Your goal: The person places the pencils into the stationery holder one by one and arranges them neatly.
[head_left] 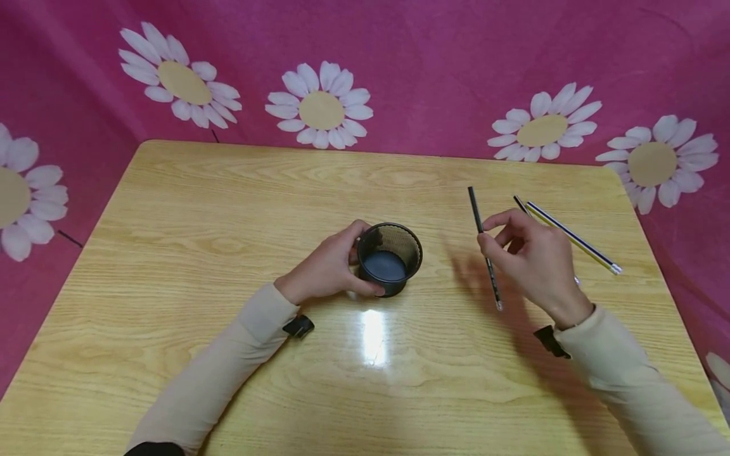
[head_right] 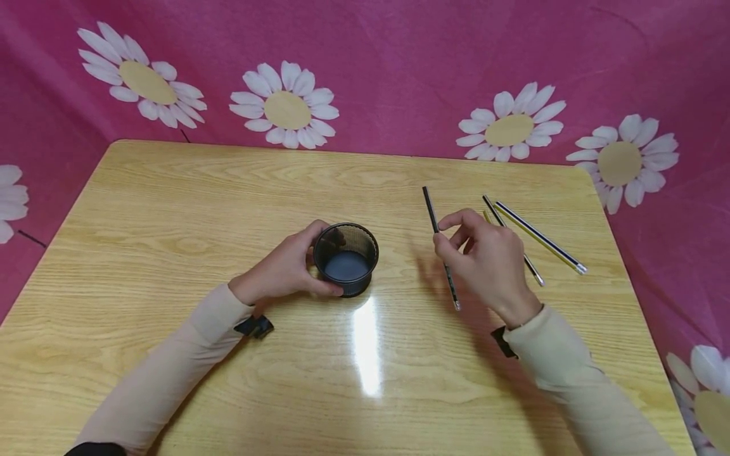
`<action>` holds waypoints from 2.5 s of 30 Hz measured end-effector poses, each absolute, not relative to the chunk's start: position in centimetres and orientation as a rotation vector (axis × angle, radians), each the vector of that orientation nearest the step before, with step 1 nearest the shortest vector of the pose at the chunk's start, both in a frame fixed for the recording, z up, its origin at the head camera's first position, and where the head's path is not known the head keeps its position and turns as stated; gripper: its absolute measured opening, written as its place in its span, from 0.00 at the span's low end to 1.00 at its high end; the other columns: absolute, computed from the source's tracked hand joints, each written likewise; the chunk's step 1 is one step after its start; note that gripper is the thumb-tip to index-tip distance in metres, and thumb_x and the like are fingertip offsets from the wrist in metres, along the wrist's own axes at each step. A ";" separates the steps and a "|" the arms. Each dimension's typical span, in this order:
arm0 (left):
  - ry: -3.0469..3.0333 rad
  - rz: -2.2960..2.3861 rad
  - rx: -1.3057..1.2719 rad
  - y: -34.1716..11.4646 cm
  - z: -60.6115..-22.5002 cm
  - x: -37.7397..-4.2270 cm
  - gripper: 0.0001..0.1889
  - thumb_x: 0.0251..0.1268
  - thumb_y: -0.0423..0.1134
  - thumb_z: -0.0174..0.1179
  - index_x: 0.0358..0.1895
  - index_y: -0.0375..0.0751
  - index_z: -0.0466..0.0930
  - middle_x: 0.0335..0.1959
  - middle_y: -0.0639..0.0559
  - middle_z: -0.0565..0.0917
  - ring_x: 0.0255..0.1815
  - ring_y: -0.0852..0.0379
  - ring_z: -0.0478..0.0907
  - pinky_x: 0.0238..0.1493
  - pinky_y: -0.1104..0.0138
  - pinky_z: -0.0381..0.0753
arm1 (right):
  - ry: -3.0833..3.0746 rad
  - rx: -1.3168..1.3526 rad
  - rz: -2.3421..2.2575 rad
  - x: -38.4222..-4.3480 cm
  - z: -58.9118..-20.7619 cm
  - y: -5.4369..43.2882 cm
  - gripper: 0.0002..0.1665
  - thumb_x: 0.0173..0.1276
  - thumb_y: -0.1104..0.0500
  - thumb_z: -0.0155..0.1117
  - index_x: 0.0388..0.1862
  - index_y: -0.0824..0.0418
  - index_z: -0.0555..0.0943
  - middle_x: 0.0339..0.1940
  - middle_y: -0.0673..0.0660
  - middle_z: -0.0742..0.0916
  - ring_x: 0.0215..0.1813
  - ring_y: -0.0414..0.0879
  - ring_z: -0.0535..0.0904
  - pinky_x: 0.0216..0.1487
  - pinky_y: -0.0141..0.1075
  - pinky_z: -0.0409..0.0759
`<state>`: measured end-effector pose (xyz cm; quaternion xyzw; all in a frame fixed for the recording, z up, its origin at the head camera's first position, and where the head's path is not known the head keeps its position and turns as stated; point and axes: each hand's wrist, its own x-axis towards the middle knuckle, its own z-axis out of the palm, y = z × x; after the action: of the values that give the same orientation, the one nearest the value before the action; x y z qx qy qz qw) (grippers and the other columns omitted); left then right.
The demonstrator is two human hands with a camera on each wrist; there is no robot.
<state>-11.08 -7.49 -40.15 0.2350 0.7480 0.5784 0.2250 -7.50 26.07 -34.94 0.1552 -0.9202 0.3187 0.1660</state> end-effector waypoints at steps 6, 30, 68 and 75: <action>2.048 1.597 0.658 -7.5 -40.2 -11.2 0.42 0.51 0.26 0.86 0.66 0.35 0.68 0.65 0.39 0.82 0.61 0.48 0.87 0.68 0.57 0.81 | -2.570 0.434 1.000 -7.2 -34.3 25.3 0.09 0.69 0.64 0.79 0.46 0.60 0.89 0.23 0.47 0.86 0.19 0.34 0.76 0.23 0.24 0.70; 2.079 1.571 0.676 -7.7 -40.2 -11.1 0.44 0.50 0.28 0.87 0.68 0.35 0.68 0.65 0.40 0.83 0.60 0.50 0.87 0.69 0.58 0.79 | -2.326 0.582 1.205 -8.4 -32.1 21.8 0.10 0.66 0.68 0.77 0.47 0.66 0.89 0.23 0.52 0.87 0.19 0.35 0.73 0.24 0.24 0.68; 2.092 1.563 0.721 -7.7 -40.3 -11.2 0.42 0.52 0.27 0.86 0.67 0.34 0.67 0.63 0.40 0.82 0.60 0.49 0.87 0.65 0.61 0.83 | -2.196 0.838 1.303 -10.0 -33.3 16.2 0.10 0.71 0.64 0.72 0.45 0.69 0.83 0.31 0.55 0.91 0.22 0.39 0.74 0.23 0.28 0.69; 2.134 1.523 0.720 -7.7 -40.2 -11.3 0.42 0.53 0.29 0.86 0.66 0.37 0.67 0.62 0.41 0.82 0.60 0.50 0.86 0.67 0.60 0.80 | -2.305 0.885 1.153 -10.0 -34.3 15.6 0.10 0.70 0.64 0.74 0.45 0.66 0.84 0.32 0.56 0.91 0.22 0.40 0.71 0.25 0.28 0.68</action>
<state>-11.25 -7.67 -40.24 0.2591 0.7674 0.5477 0.2099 -10.04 15.60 -34.33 0.3177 -0.8276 0.4138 0.2070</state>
